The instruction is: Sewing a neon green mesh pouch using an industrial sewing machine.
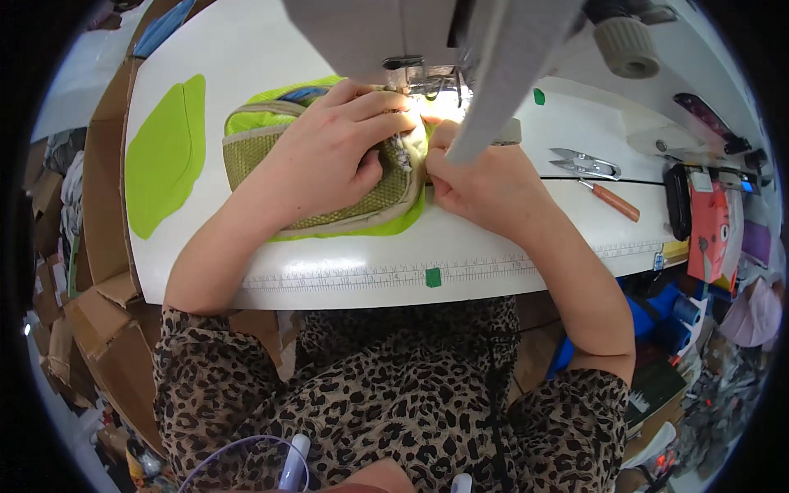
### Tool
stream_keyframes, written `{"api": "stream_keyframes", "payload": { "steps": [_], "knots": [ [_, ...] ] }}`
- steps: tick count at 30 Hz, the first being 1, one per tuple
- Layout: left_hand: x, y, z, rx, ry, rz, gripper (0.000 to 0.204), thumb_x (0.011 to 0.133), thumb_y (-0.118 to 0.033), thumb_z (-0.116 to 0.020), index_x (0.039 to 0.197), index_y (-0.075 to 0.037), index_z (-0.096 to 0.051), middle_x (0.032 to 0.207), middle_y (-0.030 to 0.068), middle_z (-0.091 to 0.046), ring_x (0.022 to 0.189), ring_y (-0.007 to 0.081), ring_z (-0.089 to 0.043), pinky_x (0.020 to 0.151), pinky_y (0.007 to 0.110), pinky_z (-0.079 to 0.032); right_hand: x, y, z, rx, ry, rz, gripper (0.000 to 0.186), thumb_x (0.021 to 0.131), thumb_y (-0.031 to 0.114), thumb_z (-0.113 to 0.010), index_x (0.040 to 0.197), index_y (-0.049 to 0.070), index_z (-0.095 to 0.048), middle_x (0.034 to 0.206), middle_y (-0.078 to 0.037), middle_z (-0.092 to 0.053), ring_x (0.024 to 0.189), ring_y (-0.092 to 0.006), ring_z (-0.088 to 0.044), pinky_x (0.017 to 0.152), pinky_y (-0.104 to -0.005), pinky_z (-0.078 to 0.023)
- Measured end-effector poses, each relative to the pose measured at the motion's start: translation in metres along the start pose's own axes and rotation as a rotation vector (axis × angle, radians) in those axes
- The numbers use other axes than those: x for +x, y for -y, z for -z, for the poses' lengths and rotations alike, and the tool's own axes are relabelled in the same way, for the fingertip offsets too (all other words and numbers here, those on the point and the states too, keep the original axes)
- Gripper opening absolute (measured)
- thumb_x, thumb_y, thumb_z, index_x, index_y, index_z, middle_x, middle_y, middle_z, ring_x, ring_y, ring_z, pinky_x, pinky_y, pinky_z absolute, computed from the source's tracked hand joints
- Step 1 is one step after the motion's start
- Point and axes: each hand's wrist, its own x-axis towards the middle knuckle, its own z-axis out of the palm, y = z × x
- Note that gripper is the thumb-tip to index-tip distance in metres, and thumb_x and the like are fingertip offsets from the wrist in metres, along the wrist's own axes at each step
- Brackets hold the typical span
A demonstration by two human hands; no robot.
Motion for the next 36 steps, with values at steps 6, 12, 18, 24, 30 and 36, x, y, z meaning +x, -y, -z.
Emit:
{"api": "stream_keyframes", "payload": {
  "steps": [6, 12, 18, 24, 30, 36],
  "knots": [
    [-0.001, 0.005, -0.002, 0.045, -0.043, -0.078, 0.041, 0.074, -0.001, -0.060, 0.114, -0.005, -0.065, 0.123, 0.0106, -0.062, 0.114, 0.0325, -0.055, 0.101, 0.042, -0.049, 0.002, 0.000, -0.001, -0.033, -0.038, 0.007, 0.021, 0.069, 0.002, -0.072, 0.079, 0.010, -0.056, 0.089, 0.000, -0.058, 0.085, -0.0194, -0.060, 0.098, -0.0498, -0.046],
    [-0.001, 0.000, -0.001, 0.147, -0.107, -0.139, 0.036, 0.074, -0.005, -0.061, 0.110, -0.004, -0.064, 0.123, 0.0102, -0.061, 0.110, 0.0286, -0.057, 0.097, 0.041, -0.049, 0.003, 0.002, 0.002, -0.044, -0.104, 0.021, 0.021, 0.068, 0.002, -0.073, 0.077, 0.010, -0.056, 0.088, -0.001, -0.058, 0.088, -0.0193, -0.061, 0.090, -0.0458, -0.046],
    [0.003, -0.003, 0.002, 0.061, -0.050, -0.092, 0.039, 0.073, -0.002, -0.059, 0.111, -0.003, -0.063, 0.120, 0.0094, -0.062, 0.110, 0.0304, -0.056, 0.097, 0.042, -0.049, -0.001, -0.002, 0.002, -0.039, -0.098, 0.070, 0.020, 0.066, 0.003, -0.072, 0.076, 0.008, -0.055, 0.089, -0.001, -0.057, 0.092, -0.0197, -0.062, 0.075, -0.0359, -0.045],
    [0.002, -0.013, -0.006, 0.130, -0.044, -0.067, 0.041, 0.071, -0.003, -0.061, 0.111, -0.002, -0.064, 0.123, 0.0095, -0.059, 0.116, 0.0287, -0.053, 0.096, 0.041, -0.048, 0.002, 0.004, 0.004, -0.044, -0.108, 0.033, 0.021, 0.066, 0.003, -0.072, 0.078, 0.008, -0.056, 0.090, -0.003, -0.058, 0.084, -0.0212, -0.061, 0.088, -0.0400, -0.046],
    [0.004, -0.009, -0.007, 0.119, -0.066, -0.108, 0.040, 0.070, -0.003, -0.062, 0.110, -0.002, -0.064, 0.121, 0.0119, -0.059, 0.117, 0.0305, -0.053, 0.098, 0.042, -0.047, -0.004, -0.003, 0.003, -0.092, -0.028, 0.039, 0.020, 0.075, 0.016, -0.070, 0.092, 0.012, -0.063, 0.102, -0.001, -0.057, 0.090, -0.0186, -0.060, 0.084, -0.0448, -0.048],
    [0.012, -0.014, -0.014, 0.092, -0.090, -0.091, 0.039, 0.071, -0.003, -0.062, 0.110, 0.000, -0.064, 0.122, 0.0129, -0.059, 0.119, 0.0314, -0.052, 0.102, 0.043, -0.046, -0.010, -0.017, 0.003, -0.093, -0.014, 0.004, 0.016, 0.078, 0.017, -0.069, 0.092, 0.012, -0.063, 0.106, 0.002, -0.057, 0.091, -0.0155, -0.059, 0.093, -0.0535, -0.045]
  ]
}}
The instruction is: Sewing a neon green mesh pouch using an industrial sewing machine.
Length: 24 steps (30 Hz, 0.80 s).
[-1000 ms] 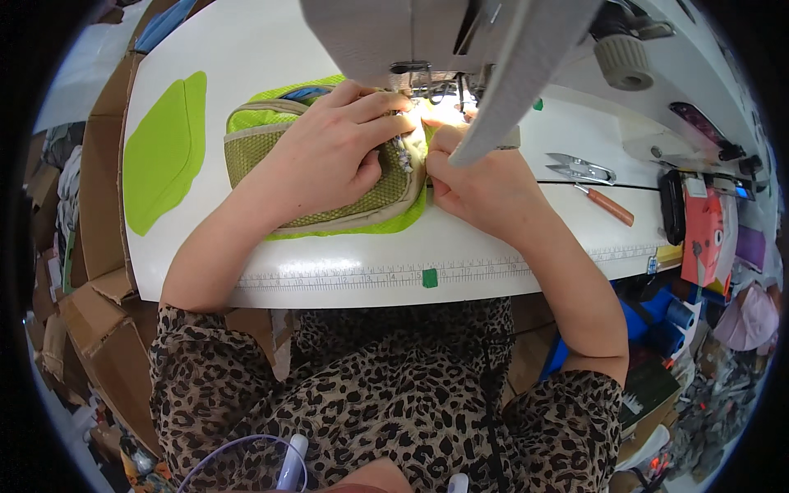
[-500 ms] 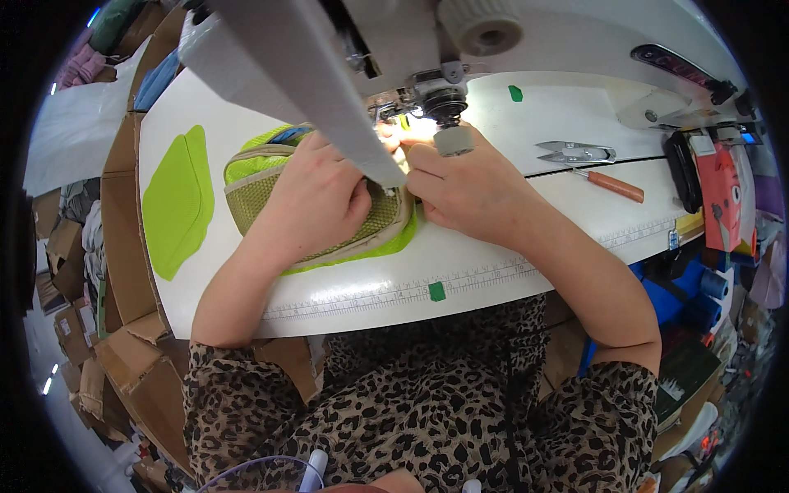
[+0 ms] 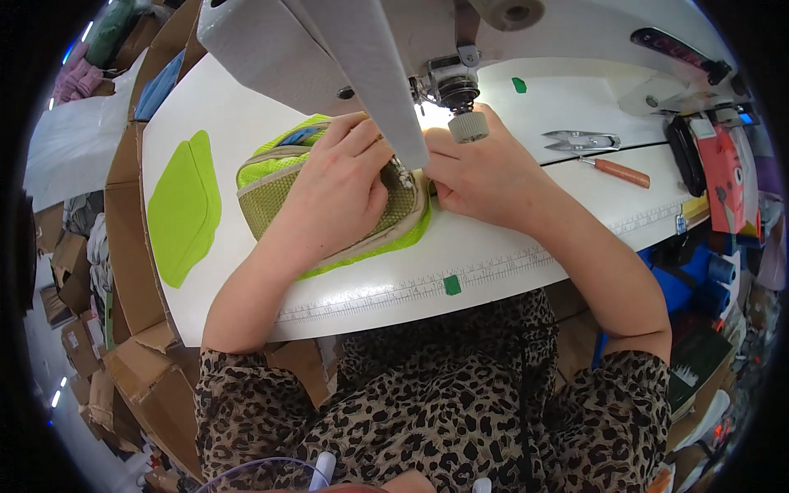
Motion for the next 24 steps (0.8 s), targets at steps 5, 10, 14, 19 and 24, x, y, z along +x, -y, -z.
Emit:
{"api": "stream_keyframes", "payload": {
  "steps": [5, 10, 14, 19, 24],
  "knots": [
    [-0.001, 0.001, 0.005, -0.042, 0.033, 0.033, 0.039, 0.076, 0.001, -0.057, 0.114, 0.000, -0.062, 0.126, 0.0154, -0.058, 0.122, 0.0358, -0.051, 0.107, 0.044, -0.044, 0.000, -0.001, 0.001, -0.031, -0.005, 0.053, 0.017, 0.077, 0.016, -0.069, 0.093, 0.013, -0.062, 0.104, 0.001, -0.057, 0.089, -0.0174, -0.058, 0.087, -0.0473, -0.047],
    [-0.003, 0.002, 0.003, -0.017, 0.024, 0.033, 0.038, 0.076, 0.000, -0.057, 0.114, 0.000, -0.062, 0.125, 0.0151, -0.058, 0.122, 0.0355, -0.051, 0.106, 0.044, -0.044, 0.002, 0.000, -0.001, 0.013, -0.078, 0.005, 0.017, 0.076, 0.013, -0.071, 0.091, 0.012, -0.062, 0.098, -0.001, -0.056, 0.083, -0.0225, -0.057, 0.081, -0.0430, -0.046],
    [-0.005, 0.005, 0.005, 0.012, -0.018, 0.014, 0.038, 0.075, 0.001, -0.058, 0.114, 0.000, -0.063, 0.123, 0.0142, -0.059, 0.121, 0.0345, -0.053, 0.105, 0.044, -0.045, 0.007, 0.001, -0.002, 0.019, -0.072, 0.036, 0.017, 0.076, 0.013, -0.071, 0.091, 0.012, -0.061, 0.096, -0.002, -0.057, 0.082, -0.0231, -0.057, 0.080, -0.0428, -0.046],
    [-0.009, 0.006, 0.015, 0.065, -0.031, -0.029, 0.038, 0.074, 0.000, -0.060, 0.112, -0.001, -0.064, 0.121, 0.0117, -0.060, 0.120, 0.0322, -0.054, 0.103, 0.044, -0.046, 0.007, 0.005, 0.000, 0.070, -0.069, 0.008, 0.014, 0.079, 0.013, -0.070, 0.089, 0.011, -0.061, 0.094, -0.001, -0.058, 0.082, -0.0228, -0.058, 0.083, -0.0433, -0.046],
    [-0.007, 0.007, 0.009, 0.218, -0.020, -0.091, 0.032, 0.077, -0.008, -0.059, 0.108, -0.001, -0.065, 0.117, 0.0072, -0.062, 0.112, 0.0253, -0.056, 0.101, 0.038, -0.046, 0.008, 0.006, 0.001, 0.119, -0.077, -0.006, 0.011, 0.080, 0.013, -0.070, 0.085, 0.011, -0.061, 0.093, -0.001, -0.061, 0.086, -0.0213, -0.061, 0.088, -0.0441, -0.046]
  ]
}}
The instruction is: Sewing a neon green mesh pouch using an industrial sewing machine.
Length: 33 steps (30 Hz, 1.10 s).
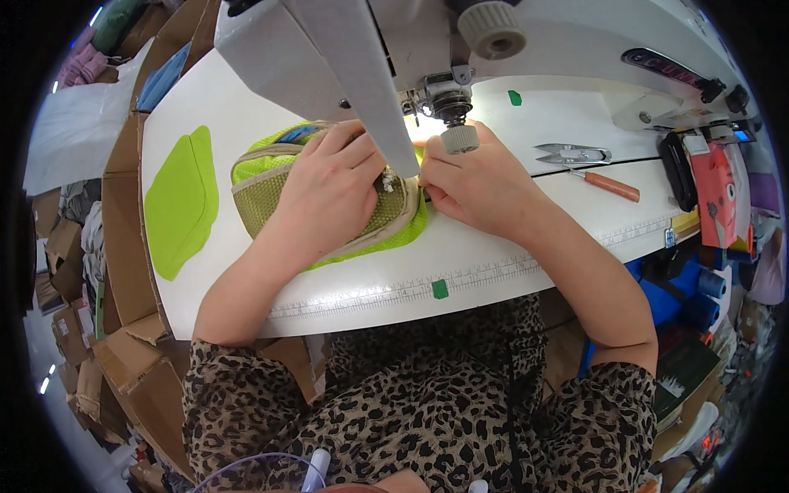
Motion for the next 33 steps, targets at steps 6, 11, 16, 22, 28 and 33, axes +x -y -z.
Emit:
{"api": "stream_keyframes", "payload": {
  "steps": [6, 11, 16, 22, 28, 33],
  "knots": [
    [-0.002, -0.012, -0.009, 0.006, -0.046, 0.057, 0.027, 0.076, -0.008, -0.059, 0.101, 0.002, -0.064, 0.122, 0.0128, -0.057, 0.116, 0.0297, -0.052, 0.100, 0.040, -0.045, -0.003, -0.003, 0.001, 0.044, -0.014, -0.006, 0.013, 0.078, 0.013, -0.072, 0.084, 0.011, -0.061, 0.102, 0.000, -0.067, 0.090, -0.0188, -0.064, 0.092, -0.0444, -0.045],
    [0.001, -0.008, -0.003, -0.054, 0.016, 0.060, 0.027, 0.077, -0.007, -0.059, 0.102, 0.001, -0.065, 0.121, 0.0122, -0.058, 0.114, 0.0298, -0.053, 0.100, 0.040, -0.045, -0.004, -0.002, 0.001, 0.019, 0.002, -0.019, 0.013, 0.077, 0.012, -0.072, 0.083, 0.011, -0.061, 0.103, 0.001, -0.067, 0.093, -0.0179, -0.064, 0.093, -0.0439, -0.044],
    [0.002, -0.007, 0.000, -0.097, 0.045, 0.093, 0.028, 0.076, -0.007, -0.060, 0.103, 0.000, -0.066, 0.121, 0.0109, -0.060, 0.113, 0.0287, -0.055, 0.100, 0.041, -0.045, -0.001, -0.004, 0.000, 0.024, -0.039, -0.009, 0.014, 0.077, 0.012, -0.072, 0.083, 0.011, -0.059, 0.100, 0.000, -0.067, 0.093, -0.0194, -0.065, 0.093, -0.0438, -0.045],
    [0.003, -0.003, 0.000, -0.056, 0.046, 0.104, 0.029, 0.077, -0.008, -0.061, 0.104, -0.001, -0.067, 0.124, 0.0101, -0.061, 0.115, 0.0274, -0.055, 0.100, 0.040, -0.045, 0.000, -0.005, -0.002, 0.051, -0.051, -0.006, 0.015, 0.079, 0.010, -0.071, 0.084, 0.010, -0.058, 0.095, -0.001, -0.064, 0.090, -0.0215, -0.065, 0.095, -0.0441, -0.045],
    [-0.001, -0.008, 0.002, 0.042, 0.018, 0.068, 0.036, 0.076, -0.006, -0.063, 0.111, -0.005, -0.065, 0.119, 0.0108, -0.059, 0.120, 0.0314, -0.052, 0.103, 0.045, -0.042, -0.002, -0.002, -0.001, 0.039, -0.025, -0.005, 0.017, 0.077, 0.005, -0.073, 0.084, 0.010, -0.058, 0.092, 0.000, -0.062, 0.098, -0.0198, -0.065, 0.087, -0.0413, -0.044],
    [-0.004, -0.011, 0.000, 0.116, -0.016, 0.108, 0.027, 0.078, -0.011, -0.058, 0.104, -0.002, -0.064, 0.115, 0.0118, -0.058, 0.108, 0.0263, -0.054, 0.093, 0.039, -0.045, 0.000, 0.000, -0.002, 0.059, -0.055, 0.000, 0.016, 0.079, 0.010, -0.072, 0.085, 0.010, -0.058, 0.091, 0.001, -0.062, 0.083, -0.0213, -0.062, 0.088, -0.0430, -0.046]
  ]
}}
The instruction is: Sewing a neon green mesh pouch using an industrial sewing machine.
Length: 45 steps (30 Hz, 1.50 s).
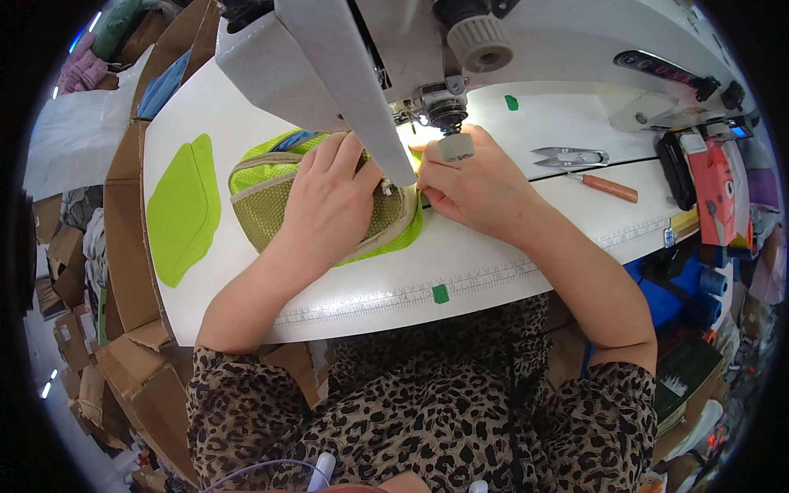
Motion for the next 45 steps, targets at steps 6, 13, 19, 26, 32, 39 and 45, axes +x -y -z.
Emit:
{"api": "stream_keyframes", "payload": {
  "steps": [6, 13, 19, 26, 32, 39, 45],
  "knots": [
    [0.004, 0.005, -0.003, -0.129, 0.029, 0.034, 0.031, 0.075, -0.005, -0.060, 0.105, -0.004, -0.065, 0.111, 0.0107, -0.059, 0.107, 0.0279, -0.056, 0.092, 0.040, -0.047, -0.001, -0.001, 0.004, -0.100, 0.057, -0.003, 0.015, 0.080, 0.014, -0.072, 0.086, 0.010, -0.059, 0.095, -0.001, -0.060, 0.083, -0.0221, -0.059, 0.084, -0.0419, -0.046],
    [0.001, 0.019, -0.007, -0.167, 0.006, 0.037, 0.036, 0.073, -0.003, -0.062, 0.109, -0.005, -0.066, 0.113, 0.0114, -0.060, 0.109, 0.0284, -0.057, 0.092, 0.041, -0.049, 0.000, 0.004, -0.007, -0.048, 0.040, -0.104, 0.018, 0.072, 0.002, -0.076, 0.086, 0.009, -0.066, 0.095, 0.000, -0.065, 0.106, -0.0220, -0.064, 0.090, -0.0386, -0.042],
    [0.005, 0.020, -0.011, -0.108, -0.029, -0.011, 0.030, 0.077, -0.006, -0.060, 0.106, -0.003, -0.067, 0.111, 0.0109, -0.062, 0.106, 0.0268, -0.059, 0.090, 0.039, -0.050, 0.002, 0.000, -0.006, -0.049, 0.036, -0.116, 0.019, 0.073, 0.003, -0.075, 0.088, 0.009, -0.066, 0.097, 0.000, -0.066, 0.107, -0.0222, -0.063, 0.096, -0.0388, -0.041],
    [0.009, 0.024, -0.013, -0.145, -0.027, 0.003, 0.034, 0.077, -0.002, -0.058, 0.109, -0.004, -0.070, 0.115, 0.0116, -0.063, 0.108, 0.0275, -0.060, 0.092, 0.040, -0.050, 0.005, -0.005, -0.006, -0.034, 0.029, -0.083, 0.014, 0.078, 0.002, -0.073, 0.085, 0.010, -0.064, 0.094, 0.002, -0.064, 0.107, -0.0199, -0.066, 0.095, -0.0399, -0.042],
    [0.008, 0.023, -0.014, -0.155, 0.019, 0.047, 0.046, 0.072, 0.003, -0.060, 0.116, -0.008, -0.069, 0.116, 0.0102, -0.061, 0.113, 0.0286, -0.057, 0.097, 0.042, -0.049, -0.003, -0.008, -0.012, -0.012, 0.034, -0.141, 0.014, 0.077, 0.002, -0.072, 0.087, 0.009, -0.065, 0.095, 0.001, -0.065, 0.103, -0.0192, -0.065, 0.095, -0.0383, -0.042],
    [0.010, 0.019, -0.016, -0.117, 0.048, 0.043, 0.044, 0.073, 0.001, -0.060, 0.116, -0.006, -0.068, 0.118, 0.0108, -0.059, 0.113, 0.0287, -0.057, 0.097, 0.041, -0.048, 0.004, -0.008, -0.006, -0.062, 0.027, -0.174, 0.013, 0.078, 0.002, -0.072, 0.086, 0.009, -0.065, 0.091, 0.001, -0.065, 0.105, -0.0188, -0.066, 0.093, -0.0386, -0.044],
    [0.014, 0.016, -0.016, -0.088, -0.017, -0.011, 0.030, 0.077, -0.004, -0.060, 0.105, -0.004, -0.070, 0.116, 0.0140, -0.062, 0.107, 0.0290, -0.060, 0.091, 0.040, -0.050, 0.003, -0.018, -0.005, -0.071, -0.030, -0.031, 0.007, 0.085, 0.014, -0.069, 0.088, 0.011, -0.064, 0.089, 0.002, -0.062, 0.087, -0.0209, -0.061, 0.090, -0.0406, -0.045]
  ]
}}
